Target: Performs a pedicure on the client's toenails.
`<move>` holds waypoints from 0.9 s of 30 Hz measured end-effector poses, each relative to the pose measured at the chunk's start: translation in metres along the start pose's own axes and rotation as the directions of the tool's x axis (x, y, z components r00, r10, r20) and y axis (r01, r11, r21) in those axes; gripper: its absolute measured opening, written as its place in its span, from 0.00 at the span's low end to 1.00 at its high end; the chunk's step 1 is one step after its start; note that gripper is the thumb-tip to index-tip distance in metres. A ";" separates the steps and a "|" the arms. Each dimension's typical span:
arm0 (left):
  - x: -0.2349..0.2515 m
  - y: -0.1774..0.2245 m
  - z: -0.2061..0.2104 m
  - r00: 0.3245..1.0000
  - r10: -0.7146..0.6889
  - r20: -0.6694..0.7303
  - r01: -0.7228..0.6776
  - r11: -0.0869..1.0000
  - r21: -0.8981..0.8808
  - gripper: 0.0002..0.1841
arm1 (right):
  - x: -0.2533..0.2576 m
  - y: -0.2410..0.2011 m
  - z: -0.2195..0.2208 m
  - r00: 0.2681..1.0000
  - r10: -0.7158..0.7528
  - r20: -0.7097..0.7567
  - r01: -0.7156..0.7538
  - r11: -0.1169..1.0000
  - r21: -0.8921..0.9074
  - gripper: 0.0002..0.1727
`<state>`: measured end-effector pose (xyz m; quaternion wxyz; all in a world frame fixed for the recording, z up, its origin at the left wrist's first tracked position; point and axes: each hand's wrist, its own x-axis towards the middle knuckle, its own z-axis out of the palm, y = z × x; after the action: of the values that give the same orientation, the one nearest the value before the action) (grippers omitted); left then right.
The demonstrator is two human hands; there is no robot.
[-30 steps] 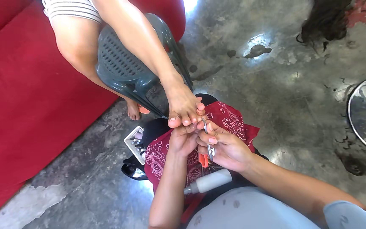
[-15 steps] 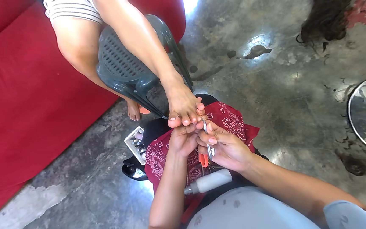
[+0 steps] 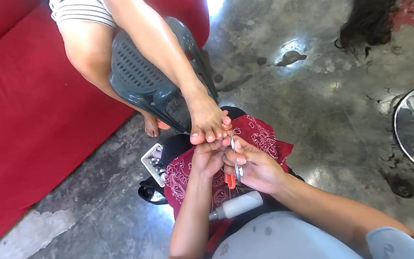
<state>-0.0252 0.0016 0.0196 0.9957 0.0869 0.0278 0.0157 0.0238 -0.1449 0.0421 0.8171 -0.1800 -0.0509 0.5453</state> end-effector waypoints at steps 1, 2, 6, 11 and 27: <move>0.000 0.000 0.000 1.000 0.002 -0.001 -0.002 1.000 0.003 0.18 | 0.000 0.000 -0.001 1.000 -0.001 0.005 0.001 1.000 -0.004 0.05; 0.001 0.000 0.000 1.000 0.003 0.006 -0.003 1.000 0.014 0.18 | 0.001 -0.001 -0.001 1.000 -0.004 0.005 0.004 1.000 -0.013 0.06; 0.000 0.000 0.000 1.000 -0.002 0.027 0.001 0.998 0.058 0.14 | 0.004 -0.009 -0.002 0.999 0.016 -0.041 -0.020 0.997 -0.078 0.10; -0.001 0.002 -0.002 0.999 -0.043 0.006 0.043 0.999 0.002 0.18 | 0.002 -0.017 0.002 0.986 0.108 -0.130 -0.120 0.989 -0.090 0.19; 0.003 0.002 -0.002 0.998 0.032 0.045 -0.034 0.998 0.044 0.22 | -0.003 -0.058 0.033 0.943 0.197 -0.267 -0.308 0.823 -0.478 0.21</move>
<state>-0.0227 0.0036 0.0176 0.9935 0.1099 0.0047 0.0294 0.0636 -0.1597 0.0931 0.6603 -0.4516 -0.0849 0.5940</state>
